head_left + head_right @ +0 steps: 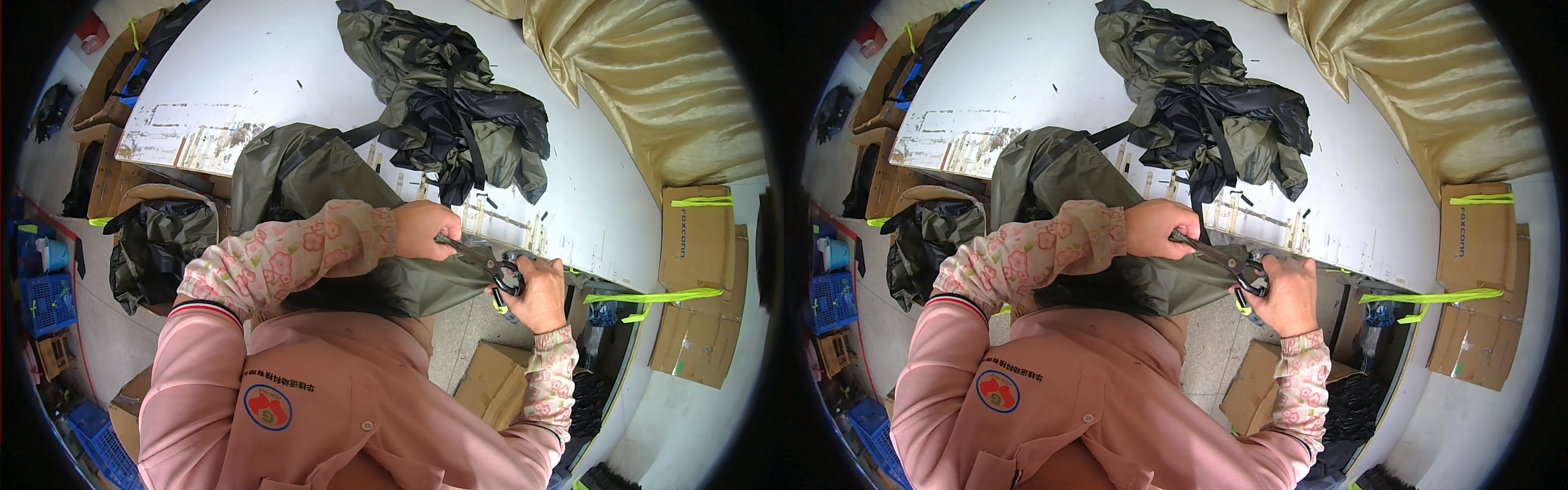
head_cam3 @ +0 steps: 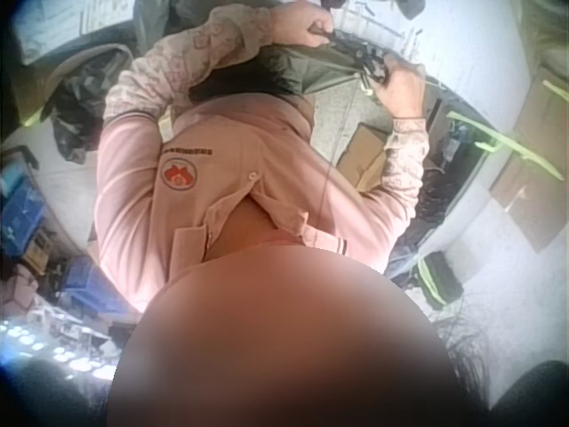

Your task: Manually trimming excess material and loose threads from olive green and black fabric components using scissors.

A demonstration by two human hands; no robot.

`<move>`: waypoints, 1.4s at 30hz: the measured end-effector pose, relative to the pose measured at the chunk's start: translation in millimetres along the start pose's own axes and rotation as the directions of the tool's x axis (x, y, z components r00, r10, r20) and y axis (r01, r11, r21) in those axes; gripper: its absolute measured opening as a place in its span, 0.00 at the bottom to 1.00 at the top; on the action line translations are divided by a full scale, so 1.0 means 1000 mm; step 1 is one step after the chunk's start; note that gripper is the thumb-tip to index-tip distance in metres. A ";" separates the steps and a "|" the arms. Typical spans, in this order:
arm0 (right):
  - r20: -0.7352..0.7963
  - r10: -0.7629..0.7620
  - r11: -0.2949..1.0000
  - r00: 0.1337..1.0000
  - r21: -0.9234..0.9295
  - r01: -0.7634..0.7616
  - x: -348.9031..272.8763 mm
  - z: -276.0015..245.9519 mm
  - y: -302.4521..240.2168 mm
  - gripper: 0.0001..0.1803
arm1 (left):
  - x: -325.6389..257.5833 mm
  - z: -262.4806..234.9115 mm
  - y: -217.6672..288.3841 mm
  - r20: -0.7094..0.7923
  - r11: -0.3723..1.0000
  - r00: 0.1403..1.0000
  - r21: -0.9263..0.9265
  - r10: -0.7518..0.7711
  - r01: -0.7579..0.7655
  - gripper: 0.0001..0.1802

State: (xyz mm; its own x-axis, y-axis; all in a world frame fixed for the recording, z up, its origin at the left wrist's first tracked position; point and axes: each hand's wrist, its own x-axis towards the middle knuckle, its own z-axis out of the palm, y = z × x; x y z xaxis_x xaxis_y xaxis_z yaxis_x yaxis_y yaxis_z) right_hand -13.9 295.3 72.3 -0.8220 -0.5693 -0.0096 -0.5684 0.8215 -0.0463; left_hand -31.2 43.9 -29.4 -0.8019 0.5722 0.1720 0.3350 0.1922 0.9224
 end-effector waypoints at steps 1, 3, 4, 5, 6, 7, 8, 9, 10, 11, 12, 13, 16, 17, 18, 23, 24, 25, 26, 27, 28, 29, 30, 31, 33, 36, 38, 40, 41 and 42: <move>-0.005 -0.007 1.000 1.000 -0.002 0.007 0.001 0.000 -0.001 0.25 | 0.000 0.001 0.000 0.002 1.000 1.000 0.005 -0.001 0.001 0.12; -0.013 -0.015 1.000 1.000 0.007 0.015 0.002 0.000 -0.005 0.25 | 0.001 0.002 0.001 0.002 1.000 1.000 0.013 0.010 -0.010 0.12; -0.021 -0.021 1.000 1.000 0.016 0.022 0.002 0.000 -0.006 0.24 | 0.001 0.003 0.001 0.002 1.000 1.000 0.021 0.022 -0.022 0.12; -0.021 -0.020 1.000 1.000 0.016 0.020 0.002 -0.001 -0.007 0.24 | 0.001 0.003 0.002 0.003 1.000 1.000 0.021 0.023 -0.023 0.12; 0.019 -0.007 1.000 1.000 0.007 0.007 0.003 -0.002 -0.008 0.22 | 0.001 0.003 0.003 0.008 0.999 1.000 0.033 0.012 -0.012 0.12; 0.059 0.007 1.000 0.998 -0.003 -0.007 0.003 -0.002 -0.009 0.20 | 0.001 0.003 0.004 0.012 0.999 1.000 0.045 0.001 -0.002 0.12; 0.058 0.008 1.000 0.998 -0.003 -0.007 0.003 -0.001 -0.008 0.20 | 0.001 0.002 0.006 0.013 0.999 1.000 0.046 0.001 -0.002 0.12; 0.109 0.028 1.000 0.994 0.003 -0.029 0.001 0.001 -0.006 0.20 | 0.002 0.001 0.007 0.026 0.999 0.999 0.043 -0.024 0.023 0.12; 0.159 0.048 0.999 0.986 0.008 -0.050 0.000 0.003 -0.005 0.19 | 0.002 0.000 0.008 0.039 0.998 0.998 0.041 -0.049 0.047 0.12; 0.158 0.047 0.999 0.986 0.009 -0.049 0.001 0.003 -0.006 0.19 | 0.002 0.000 0.008 0.039 0.998 0.998 0.042 -0.050 0.048 0.12; 0.144 0.043 0.997 0.989 0.053 -0.051 0.001 0.004 -0.006 0.19 | 0.001 0.000 0.008 0.030 0.999 0.998 0.024 -0.046 0.046 0.12; 0.129 0.039 0.994 0.991 0.098 -0.051 0.002 0.005 -0.007 0.19 | 0.000 -0.001 0.008 0.019 0.999 0.999 0.007 -0.044 0.044 0.12; -0.044 0.099 0.950 0.994 0.300 -0.082 0.003 0.019 -0.006 0.20 | 0.000 0.002 0.001 -0.004 1.000 1.000 -0.030 -0.007 0.007 0.13; -0.050 0.088 0.950 0.995 0.306 -0.069 0.007 0.024 -0.009 0.20 | 0.001 0.003 -0.001 -0.012 1.000 1.000 -0.019 -0.013 0.013 0.13; -0.039 0.178 0.806 0.983 0.579 -0.123 0.011 0.029 -0.016 0.19 | 0.002 0.006 -0.002 -0.009 1.000 1.000 -0.022 -0.007 0.006 0.13; 0.104 0.149 0.525 0.983 0.834 -0.168 0.026 0.065 -0.033 0.12 | -0.003 -0.033 -0.018 0.216 0.996 0.976 -0.085 -0.006 0.025 0.17; 0.084 0.143 0.537 0.986 0.831 -0.148 0.027 0.061 -0.037 0.12 | -0.011 -0.055 -0.024 0.154 0.986 0.987 0.169 -0.041 0.015 0.20; 0.075 0.132 0.537 0.988 0.832 -0.135 0.027 0.061 -0.037 0.12 | -0.018 -0.078 -0.045 0.148 0.898 0.978 0.434 -0.143 0.066 0.19; 0.119 0.146 0.479 0.982 0.860 -0.175 0.023 0.067 -0.025 0.11 | -0.022 -0.103 -0.054 0.104 0.819 0.974 0.564 -0.203 0.110 0.20; 0.160 0.152 0.448 0.975 0.868 -0.212 0.020 0.068 -0.021 0.11 | -0.029 -0.126 -0.061 0.083 0.731 0.895 0.612 -0.438 0.301 0.20; 0.151 0.156 0.431 0.976 0.879 -0.205 0.019 0.067 -0.021 0.10 | -0.047 -0.148 -0.081 0.056 0.773 0.900 0.537 -0.433 0.338 0.22; 0.146 0.152 0.433 0.978 0.879 -0.198 0.019 0.066 -0.020 0.10 | -0.064 -0.160 -0.092 -0.012 0.752 0.911 0.559 -0.413 0.348 0.23; 0.138 0.150 0.451 0.979 0.872 -0.192 0.019 0.066 -0.019 0.10 | -0.075 -0.169 -0.097 -0.078 0.732 0.918 0.580 -0.388 0.359 0.24; 0.133 0.154 0.466 0.979 0.864 -0.190 0.018 0.065 -0.018 0.09 | -0.081 -0.174 -0.093 -0.076 0.731 0.919 0.583 -0.386 0.355 0.24; 0.167 0.174 0.461 0.970 0.857 -0.231 0.017 0.064 -0.017 0.09 | -0.089 -0.180 -0.081 0.012 0.755 0.833 0.430 -0.554 0.496 0.25; 0.179 0.188 0.471 0.966 0.846 -0.248 0.016 0.080 -0.004 0.09 | -0.102 -0.175 -0.063 0.013 0.866 0.868 0.077 -0.497 0.495 0.17; 0.199 0.231 0.605 0.952 0.737 -0.301 0.017 0.090 0.003 0.09 | -0.111 -0.170 -0.054 -0.024 0.873 0.902 -0.261 -0.432 0.412 0.15; 0.119 0.219 0.680 0.968 0.693 -0.239 0.027 0.090 -0.002 0.11 | -0.123 -0.162 -0.049 -0.070 0.882 0.928 -0.345 -0.366 0.322 0.16; 0.086 0.204 0.711 0.975 0.672 -0.208 0.032 0.089 -0.006 0.12 | -0.127 -0.159 -0.047 -0.112 0.879 0.949 -0.421 -0.296 0.225 0.17; 0.085 0.190 0.714 0.978 0.672 -0.197 0.039 0.084 -0.013 0.12 | -0.131 -0.157 -0.041 -0.101 0.849 0.946 -0.477 -0.309 0.227 0.18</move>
State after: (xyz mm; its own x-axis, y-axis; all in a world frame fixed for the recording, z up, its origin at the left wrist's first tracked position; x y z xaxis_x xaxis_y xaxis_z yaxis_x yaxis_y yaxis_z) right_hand -35.7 260.0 -11.2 -0.9093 -0.4032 -0.1032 -0.2206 0.6771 -0.7020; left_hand -17.2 -163.8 -35.6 -0.9117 0.4014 -0.0876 -0.1336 -0.0878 0.9871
